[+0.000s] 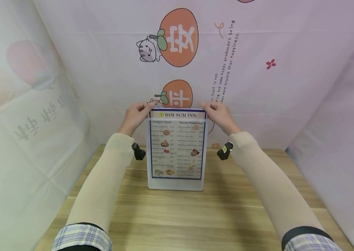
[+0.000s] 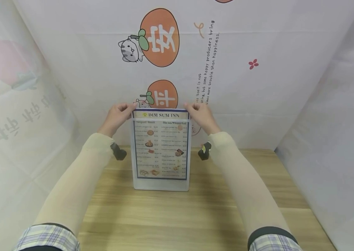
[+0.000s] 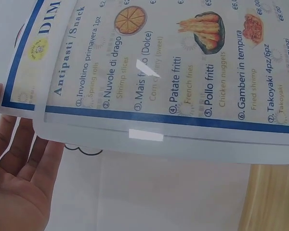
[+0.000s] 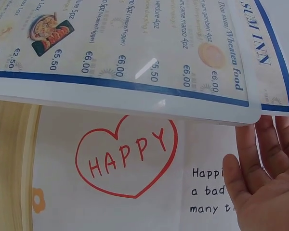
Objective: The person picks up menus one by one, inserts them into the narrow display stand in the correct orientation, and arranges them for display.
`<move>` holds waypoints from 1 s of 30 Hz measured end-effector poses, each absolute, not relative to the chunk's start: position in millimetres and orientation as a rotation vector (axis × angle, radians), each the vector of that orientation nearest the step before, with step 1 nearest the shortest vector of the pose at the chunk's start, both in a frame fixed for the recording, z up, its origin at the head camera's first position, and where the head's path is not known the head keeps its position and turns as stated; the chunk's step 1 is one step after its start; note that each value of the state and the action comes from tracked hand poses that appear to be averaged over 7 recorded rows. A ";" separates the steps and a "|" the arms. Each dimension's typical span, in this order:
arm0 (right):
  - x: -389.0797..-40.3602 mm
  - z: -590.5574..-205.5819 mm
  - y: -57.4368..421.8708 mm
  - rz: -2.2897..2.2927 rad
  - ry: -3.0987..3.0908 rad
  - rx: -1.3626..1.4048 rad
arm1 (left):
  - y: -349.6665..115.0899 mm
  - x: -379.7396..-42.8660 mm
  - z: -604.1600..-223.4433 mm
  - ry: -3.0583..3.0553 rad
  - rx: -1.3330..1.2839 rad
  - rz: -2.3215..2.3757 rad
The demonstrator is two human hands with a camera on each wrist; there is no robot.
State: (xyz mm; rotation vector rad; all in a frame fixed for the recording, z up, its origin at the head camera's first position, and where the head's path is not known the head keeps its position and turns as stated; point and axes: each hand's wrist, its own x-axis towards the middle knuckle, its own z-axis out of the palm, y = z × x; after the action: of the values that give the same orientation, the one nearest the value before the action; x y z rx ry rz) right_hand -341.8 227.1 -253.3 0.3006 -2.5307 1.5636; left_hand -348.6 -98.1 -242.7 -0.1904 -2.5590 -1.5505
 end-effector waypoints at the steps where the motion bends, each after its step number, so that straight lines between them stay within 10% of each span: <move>1: -341.7 -253.9 227.3 1.562 -2.536 0.304 | -98.7 -348.0 -243.4 -2.561 -0.197 -1.550; 30: -342.2 -272.0 230.5 1.540 -2.625 0.388 | -104.6 -346.3 -262.5 -2.641 -0.265 -1.496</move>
State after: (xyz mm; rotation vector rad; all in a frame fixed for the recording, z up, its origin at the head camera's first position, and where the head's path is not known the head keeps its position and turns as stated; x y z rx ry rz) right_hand -342.2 230.5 -272.0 0.3883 -2.6248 1.5405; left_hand -346.3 -104.6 -262.5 -0.2654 -2.6407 -1.4964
